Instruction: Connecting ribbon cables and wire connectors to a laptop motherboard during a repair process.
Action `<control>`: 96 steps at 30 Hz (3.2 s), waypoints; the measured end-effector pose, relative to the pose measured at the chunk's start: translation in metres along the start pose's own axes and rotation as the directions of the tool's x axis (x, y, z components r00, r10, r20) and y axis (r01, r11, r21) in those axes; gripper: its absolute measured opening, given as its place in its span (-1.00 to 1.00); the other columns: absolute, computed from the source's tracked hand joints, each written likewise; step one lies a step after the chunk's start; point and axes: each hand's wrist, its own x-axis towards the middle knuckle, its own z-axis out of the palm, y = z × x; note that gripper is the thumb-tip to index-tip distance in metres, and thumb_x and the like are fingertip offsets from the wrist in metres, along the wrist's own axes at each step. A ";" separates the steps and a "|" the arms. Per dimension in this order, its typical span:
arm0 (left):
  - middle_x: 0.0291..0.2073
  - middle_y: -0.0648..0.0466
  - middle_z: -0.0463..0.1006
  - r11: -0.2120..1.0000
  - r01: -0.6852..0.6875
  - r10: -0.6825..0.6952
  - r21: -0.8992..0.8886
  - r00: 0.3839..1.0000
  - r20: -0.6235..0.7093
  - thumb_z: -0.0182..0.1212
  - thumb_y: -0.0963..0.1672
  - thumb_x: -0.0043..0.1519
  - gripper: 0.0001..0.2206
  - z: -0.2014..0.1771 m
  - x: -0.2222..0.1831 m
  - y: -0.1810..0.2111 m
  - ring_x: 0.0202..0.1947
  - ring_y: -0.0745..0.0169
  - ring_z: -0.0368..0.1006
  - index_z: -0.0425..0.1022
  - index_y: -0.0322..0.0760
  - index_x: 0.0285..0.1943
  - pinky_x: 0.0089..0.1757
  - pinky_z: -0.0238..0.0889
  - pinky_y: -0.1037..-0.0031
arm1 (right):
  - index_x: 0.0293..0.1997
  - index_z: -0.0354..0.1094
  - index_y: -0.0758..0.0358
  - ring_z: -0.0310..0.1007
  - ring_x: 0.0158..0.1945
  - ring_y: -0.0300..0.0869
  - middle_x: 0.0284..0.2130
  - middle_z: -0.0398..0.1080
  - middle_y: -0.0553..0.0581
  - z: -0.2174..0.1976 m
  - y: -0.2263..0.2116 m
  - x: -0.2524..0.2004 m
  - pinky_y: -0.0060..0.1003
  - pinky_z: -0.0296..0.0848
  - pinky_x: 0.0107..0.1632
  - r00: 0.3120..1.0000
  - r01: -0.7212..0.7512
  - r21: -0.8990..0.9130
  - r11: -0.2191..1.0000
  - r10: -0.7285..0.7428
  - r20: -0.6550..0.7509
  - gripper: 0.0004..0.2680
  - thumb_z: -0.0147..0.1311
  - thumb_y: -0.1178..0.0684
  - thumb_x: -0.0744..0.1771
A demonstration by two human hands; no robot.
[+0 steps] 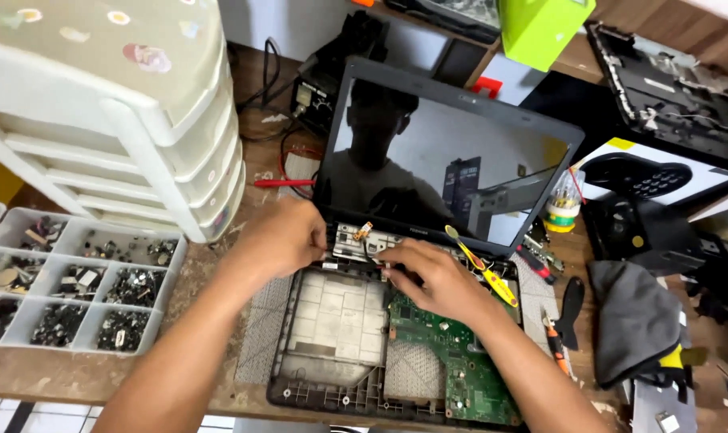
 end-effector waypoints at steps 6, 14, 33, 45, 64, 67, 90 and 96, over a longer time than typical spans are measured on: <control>-0.43 -0.08 0.64 0.900 -0.368 0.294 -0.234 0.908 -0.298 0.32 -0.21 0.15 -0.96 -0.004 -0.003 0.001 -0.33 -0.13 0.61 0.67 -0.27 -0.29 -0.27 0.47 0.26 | -0.06 0.47 0.32 0.45 -0.49 -0.07 -0.35 0.51 0.17 0.000 0.003 -0.001 -0.21 0.44 -0.39 1.000 -0.021 0.008 1.000 0.021 0.010 -0.85 0.19 0.28 0.30; -0.37 -0.12 0.60 0.721 -0.648 0.551 -0.244 0.751 -0.364 0.42 -0.15 0.11 -0.85 0.031 0.002 0.009 -0.29 -0.15 0.51 0.64 -0.29 -0.20 -0.21 0.36 0.20 | -0.09 0.47 0.30 0.51 -0.40 0.02 -0.32 0.51 0.19 -0.006 0.000 -0.001 -0.19 0.50 -0.32 0.998 0.039 -0.020 0.999 -0.040 -0.039 -0.85 0.22 0.28 0.29; -0.48 0.15 0.66 0.716 -0.690 0.620 -0.108 0.699 -0.357 0.44 -0.19 0.09 -0.88 0.066 0.015 0.018 -0.35 0.20 0.57 0.69 -0.11 -0.23 -0.14 0.29 0.39 | -0.35 0.41 0.04 0.55 -0.39 -0.02 -0.50 0.42 0.01 0.002 0.068 -0.056 -0.13 0.47 -0.30 0.872 -0.444 -0.831 0.336 0.374 -0.314 -0.88 0.19 -0.07 0.21; -0.53 0.05 0.59 0.685 -0.711 0.605 -0.157 0.676 -0.420 0.45 -0.19 0.10 -0.91 0.056 0.008 0.018 -0.43 0.10 0.52 0.63 -0.26 -0.28 -0.17 0.28 0.37 | -0.09 0.30 0.12 0.41 -0.59 0.17 -0.32 0.25 0.12 -0.014 -0.001 -0.013 0.05 0.43 -0.44 0.985 -0.172 -0.514 0.840 0.162 -0.064 -0.95 0.04 0.10 0.39; -0.72 0.08 0.37 0.937 -0.098 0.149 -0.335 0.980 0.131 0.30 -0.18 0.18 -0.75 -0.017 -0.016 -0.024 -0.67 0.22 0.24 0.50 -0.31 -0.60 -0.47 0.13 0.46 | -0.13 0.45 0.28 0.48 -0.51 0.14 -0.32 0.44 0.18 -0.001 -0.024 0.050 -0.06 0.44 -0.49 0.985 -0.100 -0.087 0.991 0.111 0.129 -0.91 0.02 0.26 0.36; -0.74 0.06 0.35 0.942 -0.047 0.116 -0.332 0.975 0.190 0.25 -0.17 0.23 -0.69 -0.015 -0.015 -0.029 -0.70 0.23 0.21 0.46 -0.29 -0.64 -0.47 0.13 0.44 | -0.22 0.50 0.23 0.47 -0.58 -0.02 -0.24 0.44 0.12 0.009 -0.029 0.054 -0.20 0.42 -0.52 0.960 -0.117 -0.114 0.987 0.141 0.241 -0.90 0.05 0.26 0.32; -0.47 -0.08 0.63 0.815 -0.451 0.371 -0.364 0.888 -0.270 0.41 -0.22 0.08 -0.92 -0.002 -0.011 -0.009 -0.43 0.07 0.57 0.63 -0.31 -0.30 -0.39 0.44 0.37 | -0.14 0.53 0.24 0.53 -0.33 0.07 -0.32 0.42 0.14 -0.009 0.029 0.019 -0.18 0.46 -0.28 0.972 -0.156 0.020 0.988 0.157 -0.173 -0.89 0.15 0.27 0.31; -0.37 -0.12 0.66 0.731 -0.510 0.390 -0.454 0.858 -0.336 0.41 -0.22 0.14 -0.87 0.038 0.008 -0.005 -0.34 0.04 0.60 0.66 -0.34 -0.15 -0.32 0.48 0.35 | -0.16 0.56 0.25 0.49 -0.39 -0.02 -0.39 0.46 0.15 -0.028 0.023 0.015 -0.22 0.43 -0.30 0.958 -0.166 0.094 0.982 0.183 -0.219 -0.88 0.18 0.30 0.30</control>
